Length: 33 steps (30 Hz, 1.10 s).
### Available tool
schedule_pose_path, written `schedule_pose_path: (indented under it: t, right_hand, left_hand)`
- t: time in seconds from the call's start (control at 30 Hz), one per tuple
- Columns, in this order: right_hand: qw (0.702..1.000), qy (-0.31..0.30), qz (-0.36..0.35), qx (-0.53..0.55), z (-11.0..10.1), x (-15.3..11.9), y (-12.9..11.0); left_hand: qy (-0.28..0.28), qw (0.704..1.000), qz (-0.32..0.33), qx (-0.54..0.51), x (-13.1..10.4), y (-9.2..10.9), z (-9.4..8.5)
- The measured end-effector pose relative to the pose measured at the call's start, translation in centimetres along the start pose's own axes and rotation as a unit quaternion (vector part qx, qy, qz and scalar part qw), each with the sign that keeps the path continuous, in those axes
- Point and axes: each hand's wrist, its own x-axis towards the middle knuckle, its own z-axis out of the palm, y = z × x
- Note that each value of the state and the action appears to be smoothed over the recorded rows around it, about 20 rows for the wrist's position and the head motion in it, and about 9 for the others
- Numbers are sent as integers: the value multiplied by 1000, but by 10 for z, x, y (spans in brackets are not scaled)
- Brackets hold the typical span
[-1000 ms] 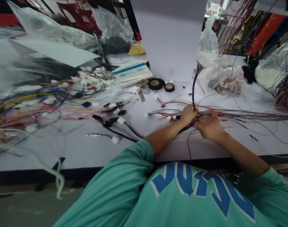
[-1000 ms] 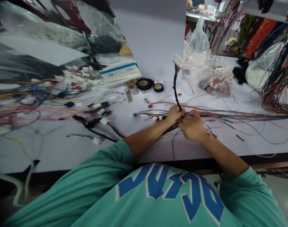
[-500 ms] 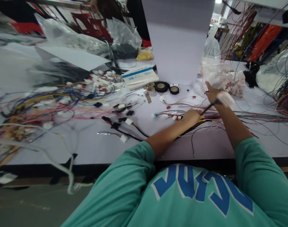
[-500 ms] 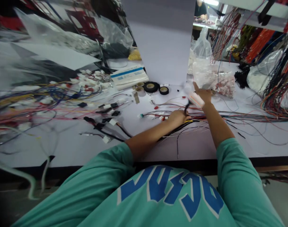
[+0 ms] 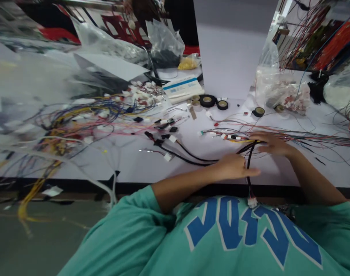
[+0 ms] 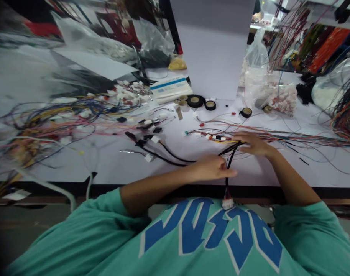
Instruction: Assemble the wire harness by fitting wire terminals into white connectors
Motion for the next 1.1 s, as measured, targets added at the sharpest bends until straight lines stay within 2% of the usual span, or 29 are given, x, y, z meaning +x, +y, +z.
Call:
schedule_pose_path:
  t: [0.03, 0.1, 0.17, 0.23, 0.27, 0.3, 0.37, 0.4, 0.5, 0.57, 0.63, 0.7, 0.73, 0.77, 0.8, 0.87, 0.9, 1.0, 1.07, 1.1]
  right_hand:
    - [1000, -3, -13, 1, 5, -5, -5]
    - [1000, 14, 9, -24, 18, -9, -12]
    - [997, 43, 43, -56, 30, -8, -13]
    - [992, 65, 67, -80, 39, -5, -10]
    - [990, 73, 77, -90, 42, -4, -9]
    - [988, 76, 86, -102, 45, -3, -8]
    - [984, 67, 99, -131, 50, -3, -9]
    - [982, 57, 102, -146, 52, -4, -11]
    - [978, 35, 108, -176, 56, -7, -20]
    - [980, 33, 114, -161, 56, -9, -25]
    - [987, 41, 113, -108, 53, -12, -27]
    - [992, 61, 111, -11, 46, -15, -28]
    - [989, 74, 114, 51, 42, -17, -28]
    - [982, 86, 122, 118, 38, -19, -29]
    - [968, 95, 135, 187, 34, -21, -29]
    - [928, 107, 175, 310, 27, -24, -31]
    - [905, 113, 196, 360, 24, -26, -32]
    - [851, 151, 245, 440, 16, -28, -33]
    - [842, 172, 263, 438, 13, -27, -33]
    - [847, 175, 270, 423, 11, -25, -33]
  left_hand:
    - [-6, 1000, 16, -14, -1, 5, 8]
    - [-8, 999, 22, -36, -1, 9, 18]
    - [-4, 999, -4, -52, -1, 5, 16]
    - [1, 999, -40, -36, -5, -7, 3]
    - [25, 998, -53, 19, -8, -15, -4]
    - [44, 996, -62, 45, -13, -24, -11]
    - [47, 992, -77, 82, -21, -40, -19]
    - [35, 986, -88, 139, -25, -47, -20]
    - [24, 978, -109, 178, -31, -59, -12]
    - [21, 978, -101, 184, -33, -64, -8]
    - [-1, 980, -71, 188, -33, -69, -10]
    - [-20, 984, -48, 172, -33, -77, -17]
    - [-10, 986, -57, 157, -32, -82, -22]
    - [25, 986, -78, 145, -30, -89, -27]
    - [89, 978, -115, 149, -27, -95, -31]
    - [181, 956, -157, 170, -18, -108, -37]
    - [198, 950, -162, 177, -13, -114, -39]
    - [187, 953, -144, 189, 1, -126, -46]
    - [216, 944, -142, 203, 5, -129, -53]
    - [250, 935, -139, 208, 5, -129, -58]
